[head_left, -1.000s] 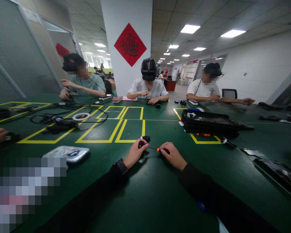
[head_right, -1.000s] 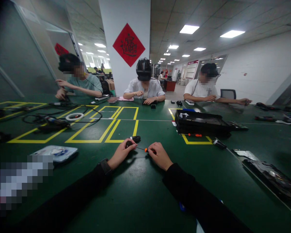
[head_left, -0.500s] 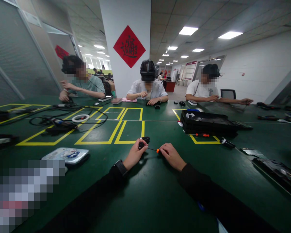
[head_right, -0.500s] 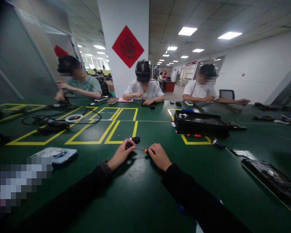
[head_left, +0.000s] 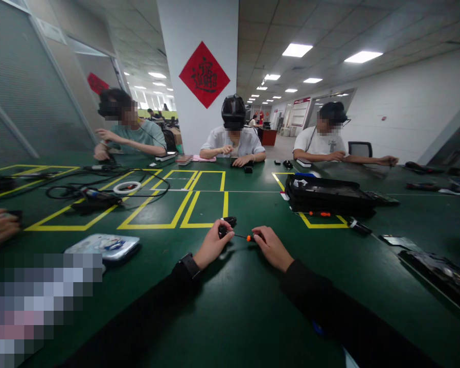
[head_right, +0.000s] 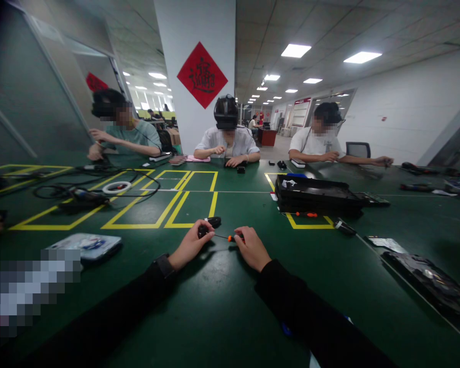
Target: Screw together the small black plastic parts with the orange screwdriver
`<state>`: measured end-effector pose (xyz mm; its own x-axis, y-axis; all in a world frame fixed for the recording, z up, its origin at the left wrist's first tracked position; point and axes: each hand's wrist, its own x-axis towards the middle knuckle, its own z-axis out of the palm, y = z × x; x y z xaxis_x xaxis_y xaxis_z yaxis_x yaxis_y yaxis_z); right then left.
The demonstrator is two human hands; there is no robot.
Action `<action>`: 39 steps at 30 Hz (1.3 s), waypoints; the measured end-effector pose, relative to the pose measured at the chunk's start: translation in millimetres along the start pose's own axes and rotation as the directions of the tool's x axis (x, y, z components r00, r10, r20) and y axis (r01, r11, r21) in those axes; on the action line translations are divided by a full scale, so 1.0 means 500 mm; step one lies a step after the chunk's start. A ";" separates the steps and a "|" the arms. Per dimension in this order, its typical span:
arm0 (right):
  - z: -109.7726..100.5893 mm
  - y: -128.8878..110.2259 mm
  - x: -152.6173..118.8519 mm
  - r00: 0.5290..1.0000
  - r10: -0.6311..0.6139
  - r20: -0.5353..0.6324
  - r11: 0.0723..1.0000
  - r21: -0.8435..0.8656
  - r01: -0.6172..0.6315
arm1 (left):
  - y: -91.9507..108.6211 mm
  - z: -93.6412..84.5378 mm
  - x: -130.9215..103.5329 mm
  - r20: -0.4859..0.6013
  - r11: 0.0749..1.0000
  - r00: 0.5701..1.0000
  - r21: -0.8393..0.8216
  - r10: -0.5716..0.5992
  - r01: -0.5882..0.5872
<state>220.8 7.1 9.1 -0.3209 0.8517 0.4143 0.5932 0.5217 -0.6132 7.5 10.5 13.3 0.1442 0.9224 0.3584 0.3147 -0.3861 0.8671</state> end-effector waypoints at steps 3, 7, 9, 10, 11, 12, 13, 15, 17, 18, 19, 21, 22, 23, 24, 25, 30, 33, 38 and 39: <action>0.001 0.004 0.003 0.999 -0.026 0.033 0.998 -0.054 0.028 | -0.003 0.000 0.001 0.000 1.000 1.000 -0.005 0.003 -0.003; -0.005 0.001 0.002 0.996 -0.061 0.059 0.997 -0.043 0.064 | -0.006 -0.001 0.001 0.001 1.000 1.000 -0.011 -0.001 0.001; -0.007 -0.002 0.000 0.998 -0.047 0.046 0.999 -0.022 0.048 | -0.004 -0.001 0.001 0.000 1.000 1.000 -0.010 -0.003 0.003; -0.008 -0.003 -0.001 0.999 -0.034 0.038 0.999 -0.010 0.035 | -0.003 -0.001 0.000 0.007 1.000 1.000 -0.006 -0.001 0.001; -0.008 -0.004 -0.001 0.999 -0.022 0.030 1.000 0.001 0.022 | -0.001 0.000 0.000 0.018 1.000 1.000 -0.001 0.003 -0.003; -0.008 -0.005 -0.002 1.000 -0.013 0.024 1.000 0.013 0.013 | 0.000 0.000 -0.001 0.029 1.000 1.000 0.006 0.007 -0.007; -0.008 -0.007 -0.002 1.000 -0.008 0.022 1.000 0.024 0.008 | 0.002 0.000 -0.001 0.038 1.000 0.999 0.014 0.010 -0.011; -0.008 -0.009 -0.003 1.000 -0.008 0.030 0.999 0.041 0.007 | 0.005 0.001 -0.002 0.045 0.999 0.999 0.027 0.016 -0.017; -0.008 -0.011 -0.002 0.999 -0.007 0.036 0.998 0.056 0.004 | 0.007 0.001 -0.003 0.040 0.999 0.999 0.032 0.013 -0.014; -0.008 -0.011 -0.002 0.999 -0.004 0.037 0.998 0.058 0.002 | 0.008 0.001 -0.003 0.036 0.999 0.999 0.031 0.008 -0.009; -0.008 -0.011 -0.001 0.999 -0.004 0.035 0.999 0.054 0.002 | 0.008 0.001 -0.003 0.031 1.000 1.000 0.030 0.003 -0.004; -0.008 -0.008 0.001 0.999 -0.012 0.032 0.999 0.033 0.011 | 0.009 0.000 -0.004 0.019 1.000 1.000 0.025 -0.008 0.007; -0.008 -0.007 0.002 0.999 -0.021 0.034 1.000 0.020 0.021 | 0.009 0.000 -0.004 0.017 1.000 1.000 0.022 -0.011 0.010; -0.008 -0.006 0.003 0.999 -0.033 0.038 0.999 0.008 0.033 | 0.009 0.000 -0.004 0.017 1.000 1.000 0.020 -0.012 0.011; -0.008 -0.005 0.003 0.998 -0.045 0.043 0.999 0.001 0.045 | 0.010 0.000 -0.004 0.018 1.000 1.000 0.017 -0.011 0.011; -0.009 -0.004 0.003 0.997 -0.056 0.047 0.998 -0.002 0.057 | 0.010 0.000 -0.004 0.015 1.000 1.000 0.016 -0.011 0.011; -0.014 -0.014 -0.003 0.995 -0.079 0.055 0.996 0.044 0.077 | 0.007 -0.001 -0.002 -0.028 1.000 0.999 0.025 -0.015 0.016; -0.013 -0.021 -0.006 0.996 -0.070 0.046 0.997 0.046 0.068 | 0.004 0.000 -0.001 -0.022 1.000 1.000 0.027 -0.011 0.012; -0.010 -0.014 -0.002 1.000 -0.022 -0.007 0.998 -0.057 0.021 | 0.004 0.001 -0.002 -0.009 1.000 1.000 0.005 -0.020 0.020; -0.010 -0.011 0.000 1.000 -0.015 0.001 0.998 -0.067 0.015 | 0.005 0.001 -0.002 -0.008 1.000 1.000 0.000 -0.021 0.021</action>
<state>221.1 3.8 15.8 -0.3304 0.8438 0.4230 0.6363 0.5301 -0.5605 8.7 8.6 14.8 0.1296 0.9305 0.3428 0.3176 -0.3664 0.8746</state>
